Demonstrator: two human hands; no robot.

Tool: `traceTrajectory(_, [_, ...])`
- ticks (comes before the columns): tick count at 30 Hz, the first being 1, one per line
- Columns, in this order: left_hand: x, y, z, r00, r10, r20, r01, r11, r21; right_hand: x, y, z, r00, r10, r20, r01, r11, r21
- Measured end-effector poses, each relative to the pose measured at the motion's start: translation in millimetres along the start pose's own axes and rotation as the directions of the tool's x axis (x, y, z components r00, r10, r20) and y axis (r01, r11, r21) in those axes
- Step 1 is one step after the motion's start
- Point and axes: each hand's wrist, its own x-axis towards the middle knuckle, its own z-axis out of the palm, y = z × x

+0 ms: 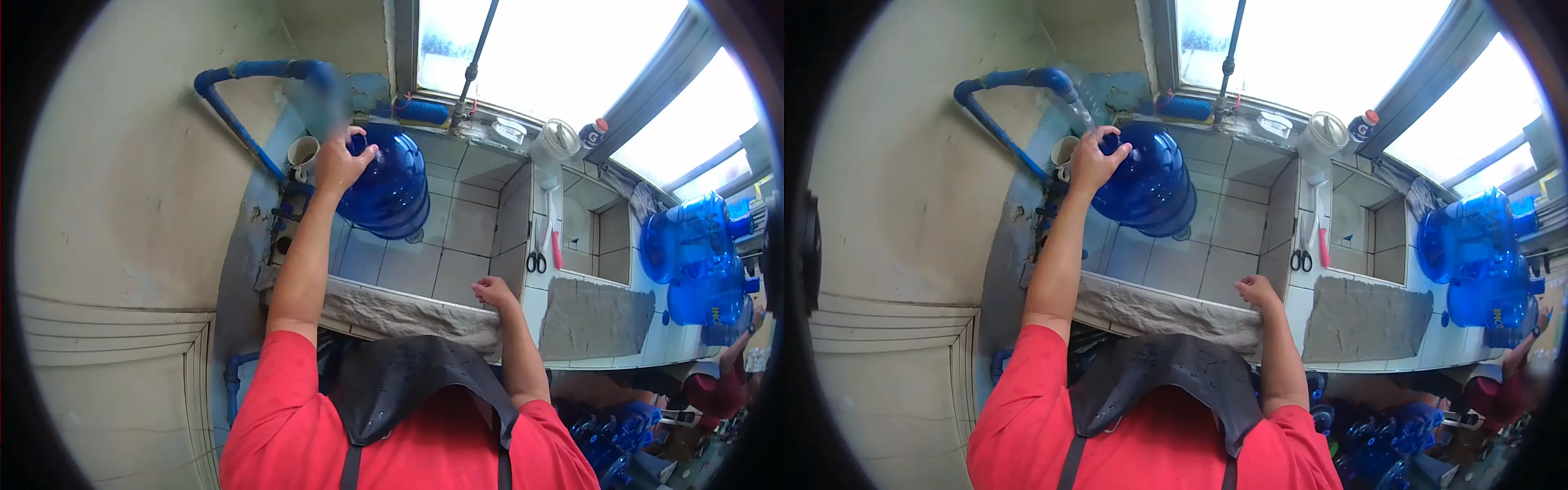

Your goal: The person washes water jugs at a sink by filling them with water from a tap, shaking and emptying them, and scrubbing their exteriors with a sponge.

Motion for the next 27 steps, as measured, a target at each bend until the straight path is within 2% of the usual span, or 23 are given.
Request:
traceTrajectory(5, [2.9,3.9,-4.4,1.000,-0.010,0.008,0.011,1.000,-0.022,5.6,8.4,2.7,1.000,0.004,0.021,-0.003,1.000,-0.009])
traceTrajectory(7, [3.9,4.6,-4.4,0.997,-0.062,0.040,0.062,0.998,-0.014,2.2,8.9,3.4,0.999,0.018,0.034,-0.017,1.000,-0.022])
traceTrajectory(9, [7.6,0.5,0.7,0.999,-0.035,0.019,0.036,0.998,-0.059,1.2,1.7,0.8,0.995,-0.092,-0.046,0.082,0.979,-0.185])
traceTrajectory(10, [7.8,0.0,3.0,1.000,-0.012,-0.014,0.012,0.999,-0.042,2.4,-7.9,-2.2,0.993,-0.101,-0.056,0.088,0.977,-0.195])
traceTrajectory(11, [6.2,2.0,3.2,0.999,0.006,-0.038,-0.006,1.000,-0.020,-3.8,-16.3,-0.6,0.976,-0.189,-0.111,0.177,0.977,-0.116])
traceTrajectory(12, [7.6,1.3,3.1,0.998,-0.055,0.017,0.056,0.995,-0.081,-15.5,-19.5,3.2,0.952,-0.261,-0.163,0.258,0.965,-0.035])
traceTrajectory(13, [5.9,0.5,2.6,0.997,-0.065,0.028,0.067,0.995,-0.077,-23.6,-22.1,4.4,0.956,-0.248,-0.154,0.246,0.969,-0.031])
traceTrajectory(15, [7.2,2.6,2.3,0.999,-0.040,0.004,0.040,0.997,-0.073,-25.4,-32.6,1.0,0.965,-0.209,-0.158,0.187,0.972,-0.141])
traceTrajectory(16, [6.8,15.5,-6.7,0.979,-0.175,0.101,0.179,0.983,-0.031,-22.6,-29.0,1.5,0.966,-0.207,-0.157,0.186,0.973,-0.138])
traceTrajectory(17, [6.8,11.9,-4.3,0.979,-0.175,0.104,0.179,0.983,-0.028,-19.0,-25.7,2.7,0.962,-0.228,-0.151,0.214,0.971,-0.107])
traceTrajectory(19, [3.5,-0.2,0.4,1.000,0.011,-0.011,-0.011,0.997,-0.078,-18.4,-19.2,6.5,0.962,-0.238,-0.136,0.232,0.971,-0.061])
traceTrajectory(21, [3.2,1.1,-1.9,1.000,-0.011,0.004,0.011,0.997,-0.071,-19.3,-26.9,0.4,0.983,-0.148,-0.106,0.142,0.988,-0.064])
traceTrajectory(25, [1.4,0.7,-0.9,0.999,-0.034,0.003,0.034,0.996,-0.086,-6.1,-7.7,3.1,0.989,-0.128,-0.074,0.123,0.990,-0.063])
traceTrajectory(27, [2.6,-2.6,-0.1,1.000,-0.008,0.004,0.008,0.998,-0.066,-2.8,-1.8,3.8,0.983,-0.145,-0.116,0.129,0.982,-0.135])
